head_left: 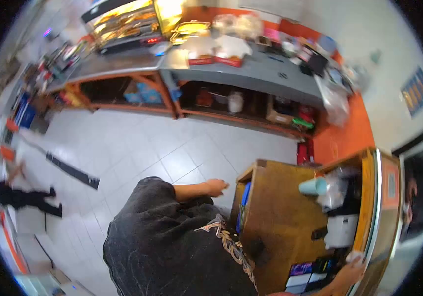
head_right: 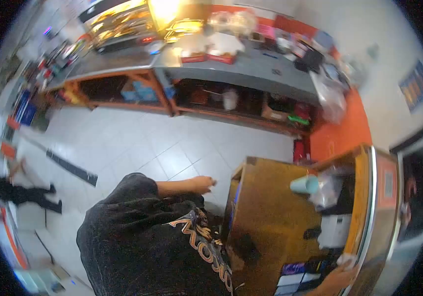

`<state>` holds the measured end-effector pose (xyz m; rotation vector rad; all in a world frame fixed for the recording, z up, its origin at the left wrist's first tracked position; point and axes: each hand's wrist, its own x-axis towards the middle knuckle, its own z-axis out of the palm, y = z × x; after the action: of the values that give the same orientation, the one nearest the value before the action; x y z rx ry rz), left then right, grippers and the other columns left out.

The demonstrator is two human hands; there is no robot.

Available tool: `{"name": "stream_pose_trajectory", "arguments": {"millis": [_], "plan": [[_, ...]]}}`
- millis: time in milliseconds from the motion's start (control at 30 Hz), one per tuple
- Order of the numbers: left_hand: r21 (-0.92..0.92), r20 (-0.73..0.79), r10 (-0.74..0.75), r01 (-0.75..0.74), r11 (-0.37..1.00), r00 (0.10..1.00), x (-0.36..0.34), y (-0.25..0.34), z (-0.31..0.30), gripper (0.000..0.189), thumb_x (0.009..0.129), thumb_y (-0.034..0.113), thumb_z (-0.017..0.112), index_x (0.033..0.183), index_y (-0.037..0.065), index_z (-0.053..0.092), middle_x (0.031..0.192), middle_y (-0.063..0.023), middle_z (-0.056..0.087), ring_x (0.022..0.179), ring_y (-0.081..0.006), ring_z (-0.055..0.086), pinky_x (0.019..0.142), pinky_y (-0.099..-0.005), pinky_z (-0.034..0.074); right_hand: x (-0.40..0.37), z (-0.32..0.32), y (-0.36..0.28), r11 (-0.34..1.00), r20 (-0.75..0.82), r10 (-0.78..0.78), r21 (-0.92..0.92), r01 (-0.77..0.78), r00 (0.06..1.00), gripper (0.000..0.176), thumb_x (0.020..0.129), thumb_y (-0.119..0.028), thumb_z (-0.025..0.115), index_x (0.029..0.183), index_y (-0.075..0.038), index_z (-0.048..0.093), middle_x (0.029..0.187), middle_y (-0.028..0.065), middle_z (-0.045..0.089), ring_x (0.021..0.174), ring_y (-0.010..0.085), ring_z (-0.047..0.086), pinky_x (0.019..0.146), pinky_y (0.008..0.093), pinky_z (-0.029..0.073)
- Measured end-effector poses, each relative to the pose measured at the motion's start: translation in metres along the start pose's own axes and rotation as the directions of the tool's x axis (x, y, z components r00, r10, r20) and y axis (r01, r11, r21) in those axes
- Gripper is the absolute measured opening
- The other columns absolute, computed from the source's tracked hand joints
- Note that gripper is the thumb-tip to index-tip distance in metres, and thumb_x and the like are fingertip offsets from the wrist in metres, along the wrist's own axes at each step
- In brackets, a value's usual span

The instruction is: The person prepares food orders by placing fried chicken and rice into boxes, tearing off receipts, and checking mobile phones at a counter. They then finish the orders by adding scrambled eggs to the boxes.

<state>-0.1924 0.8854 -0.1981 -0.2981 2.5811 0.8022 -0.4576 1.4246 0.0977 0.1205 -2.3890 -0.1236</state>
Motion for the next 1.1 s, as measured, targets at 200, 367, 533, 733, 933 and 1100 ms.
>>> {"name": "stream_pose_trajectory", "arguments": {"millis": [200, 367, 533, 733, 933, 1100], "plan": [[-0.561, -0.258, -0.75, 0.537, 0.63, 0.609, -0.146, -0.179, 0.082, 0.041, 0.078, 0.034, 0.061, 0.102, 0.001, 0.061, 0.096, -0.0258, 0.066, 0.094, -0.0444, 0.062, 0.084, -0.0503, 0.05, 0.022, -0.004, -0.124, 0.999, 0.152, 0.031, -0.034, -0.026, 0.988, 0.043, 0.095, -0.036, 0.053, 0.116, 0.0, 0.06, 0.108, 0.0196, 0.063, 0.103, 0.0354, 0.058, 0.093, 0.0415, 0.044], [-0.663, 0.038, -0.941, 0.713, 0.229, 0.337, -0.275, -0.27, 0.213, 0.041, 0.072, 0.035, 0.069, 0.098, 0.004, 0.067, 0.102, -0.021, 0.068, 0.099, -0.0386, 0.063, 0.085, -0.0465, 0.05, 0.005, 0.014, -0.281, 0.977, 0.117, -0.043, 0.211, 0.017, 0.992, 0.047, 0.093, -0.038, 0.054, 0.121, 0.0, 0.056, 0.114, 0.0201, 0.06, 0.108, 0.0351, 0.056, 0.096, 0.0419, 0.043], [-0.644, 0.077, -0.924, 0.726, 0.24, 0.374, -0.387, -0.3, 0.23, 0.035, 0.078, 0.033, 0.067, 0.097, 0.004, 0.072, 0.091, -0.0193, 0.071, 0.078, -0.0328, 0.07, 0.072, -0.0477, 0.056, 0.01, 0.016, -0.403, 0.957, 0.239, -0.043, 0.287, -0.029, 0.97, 0.052, 0.091, -0.039, 0.055, 0.126, -0.001, 0.053, 0.12, 0.0205, 0.057, 0.113, 0.0348, 0.053, 0.099, 0.0423, 0.041], [-0.974, 0.04, -0.972, 0.225, 0.013, 0.23, -0.382, -0.388, 0.218, 0.017, 0.089, 0.02, 0.053, 0.081, 0.006, 0.057, 0.062, -0.0102, 0.061, 0.044, -0.0204, 0.059, 0.039, -0.0333, 0.048, 0.04, 0.046, -0.408, 0.924, 0.312, 0.127, 0.307, -0.227, 0.941, 0.059, 0.088, -0.041, 0.056, 0.132, -0.003, 0.048, 0.127, 0.021, 0.054, 0.119, 0.0344, 0.051, 0.102, 0.0428, 0.039], [-0.97, 0.089, -0.775, 0.232, 0.076, 0.625, -0.308, -0.42, 0.133, 0.015, 0.089, 0.018, 0.054, 0.084, 0.005, 0.057, 0.064, -0.0108, 0.062, 0.048, -0.0204, 0.06, 0.041, -0.033, 0.049, -0.008, 0.073, -0.226, 0.676, 0.285, 0.688, 0.084, -0.732, 0.668, 0.067, 0.085, -0.043, 0.058, 0.138, -0.004, 0.044, 0.135, 0.0215, 0.05, 0.125, 0.0341, 0.048, 0.105, 0.0433, 0.037], [-0.888, 0.171, -0.601, 0.386, 0.249, 0.781, -0.223, -0.415, 0.061, 0.014, 0.089, 0.017, 0.055, 0.086, 0.004, 0.057, 0.065, -0.0113, 0.063, 0.051, -0.0203, 0.06, 0.044, -0.0327, 0.05, -0.018, 0.008, -0.174, 0.357, 0.288, 0.872, 0.176, -0.917, 0.395, 0.084, 0.081, -0.055, 0.059, 0.142, -0.003, 0.034, 0.14, 0.0264, 0.043, 0.13, 0.0395, 0.042, 0.106, 0.049, 0.034]]}}
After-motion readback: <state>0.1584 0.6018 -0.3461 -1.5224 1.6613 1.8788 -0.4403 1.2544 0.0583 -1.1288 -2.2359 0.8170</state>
